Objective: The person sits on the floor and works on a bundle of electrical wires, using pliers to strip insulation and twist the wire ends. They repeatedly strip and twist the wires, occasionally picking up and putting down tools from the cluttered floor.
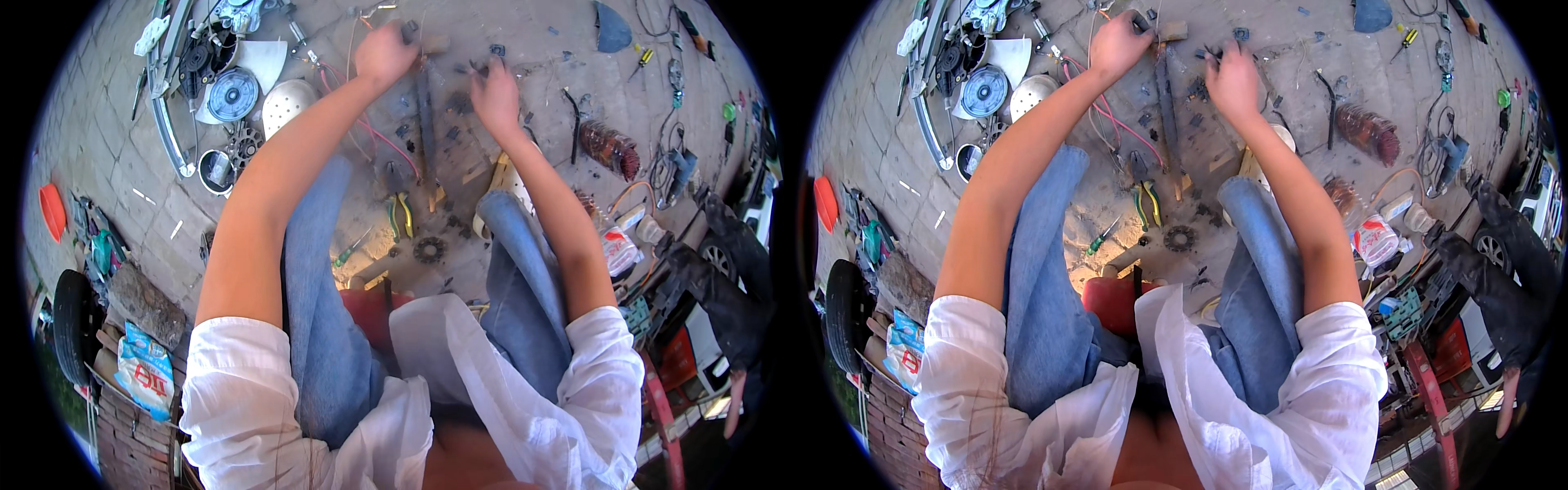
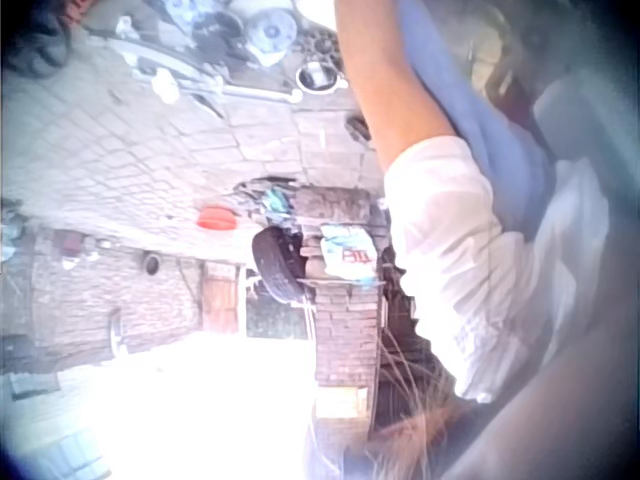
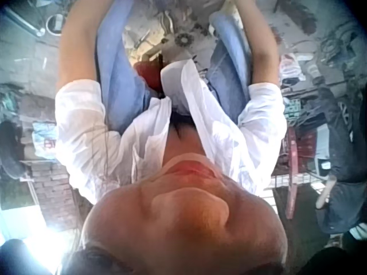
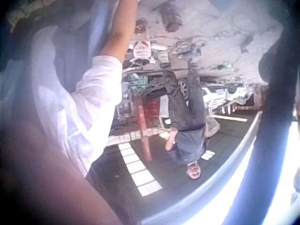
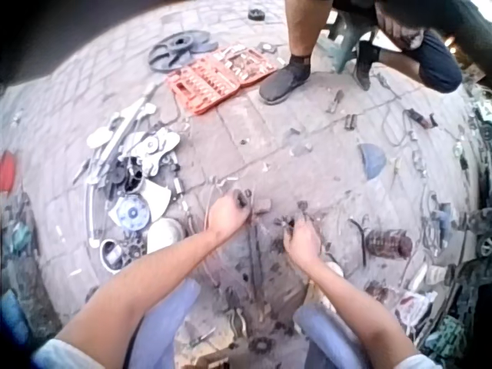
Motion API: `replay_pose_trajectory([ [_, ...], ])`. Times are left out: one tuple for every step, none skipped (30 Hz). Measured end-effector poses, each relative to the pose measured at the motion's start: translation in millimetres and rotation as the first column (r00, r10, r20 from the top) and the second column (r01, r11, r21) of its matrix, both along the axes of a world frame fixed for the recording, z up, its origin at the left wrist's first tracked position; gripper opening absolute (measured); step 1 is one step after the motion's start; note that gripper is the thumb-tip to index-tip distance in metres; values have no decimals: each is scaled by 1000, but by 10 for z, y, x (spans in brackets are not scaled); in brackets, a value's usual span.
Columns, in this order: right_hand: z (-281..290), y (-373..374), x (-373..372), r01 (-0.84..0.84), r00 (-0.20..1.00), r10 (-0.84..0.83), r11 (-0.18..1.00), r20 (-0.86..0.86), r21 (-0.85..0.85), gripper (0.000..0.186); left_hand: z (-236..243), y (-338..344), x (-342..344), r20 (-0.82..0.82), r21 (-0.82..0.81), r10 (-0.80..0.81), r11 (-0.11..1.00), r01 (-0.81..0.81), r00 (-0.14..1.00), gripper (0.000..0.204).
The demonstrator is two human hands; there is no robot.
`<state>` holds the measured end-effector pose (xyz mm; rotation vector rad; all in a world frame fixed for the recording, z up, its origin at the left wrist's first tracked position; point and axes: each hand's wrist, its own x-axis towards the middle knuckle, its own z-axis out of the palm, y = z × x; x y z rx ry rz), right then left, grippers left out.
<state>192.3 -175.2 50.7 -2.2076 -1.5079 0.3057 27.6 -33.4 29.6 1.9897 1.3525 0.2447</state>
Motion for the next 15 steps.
replay_pose_trajectory([
  [24, 68, -107, 40, 993, -42, 999, -108, -26, 27, -8, -7, -7, 7, -3, 5, 1000, -5, 1000, 29],
  [47, 151, -220, 80, 974, -90, 995, -210, -53, 26, 11, -13, 6, 0, -11, 14, 1000, -14, 1000, 29],
  [45, 206, -302, 118, 941, -138, 989, -307, -84, 26, 31, -22, 16, -7, -19, 23, 1000, -23, 1000, 29],
  [-23, 249, -339, 130, 909, -212, 962, -360, -240, 29, 41, -22, 20, -16, -25, 31, 999, -32, 999, 29],
  [-79, 272, -384, 213, 833, -335, 929, -441, -304, 32, 32, -19, 26, -3, -37, 36, 999, -36, 999, 29],
  [-133, 291, -430, 284, 735, -451, 883, -506, -374, 35, 19, -12, 34, 10, -49, 40, 998, -40, 999, 29],
  [-166, 315, -494, 333, 619, -553, 828, -558, -451, 38, 0, -6, 7, 17, -62, 51, 997, -50, 999, 29],
  [-55, 356, -561, 288, 633, -511, 853, -582, -435, 35, -1, -7, -30, 31, -72, 64, 995, -61, 997, 30],
  [78, 390, -609, 242, 645, -467, 876, -605, -418, 33, 0, -5, -69, 45, -82, 77, 994, -73, 996, 31],
  [181, 407, -618, 203, 656, -426, 895, -623, -397, 30, 4, -3, -71, 65, -92, 84, 993, -77, 994, 32],
  [112, 387, -612, 188, 654, -378, 920, -655, -343, 29, -4, 2, -82, 67, -99, 77, 993, -70, 995, 32],
  [-41, 349, -600, 172, 652, -328, 942, -684, -288, 29, -20, 17, -99, 68, -106, 70, 992, -63, 995, 33],
  [-172, 325, -567, 162, 649, -279, 960, -707, -230, 28, -37, 46, -91, 73, -112, 59, 992, -51, 996, 33],
  [-270, 315, -526, 147, 713, -258, 964, -652, -221, 28, -46, 89, -90, 62, -133, 26, 991, -17, 998, 33],
  [-358, 299, -457, 133, 772, -235, 968, -591, -212, 29, -54, 136, -83, 53, -154, -9, 988, 17, 999, 34],
])
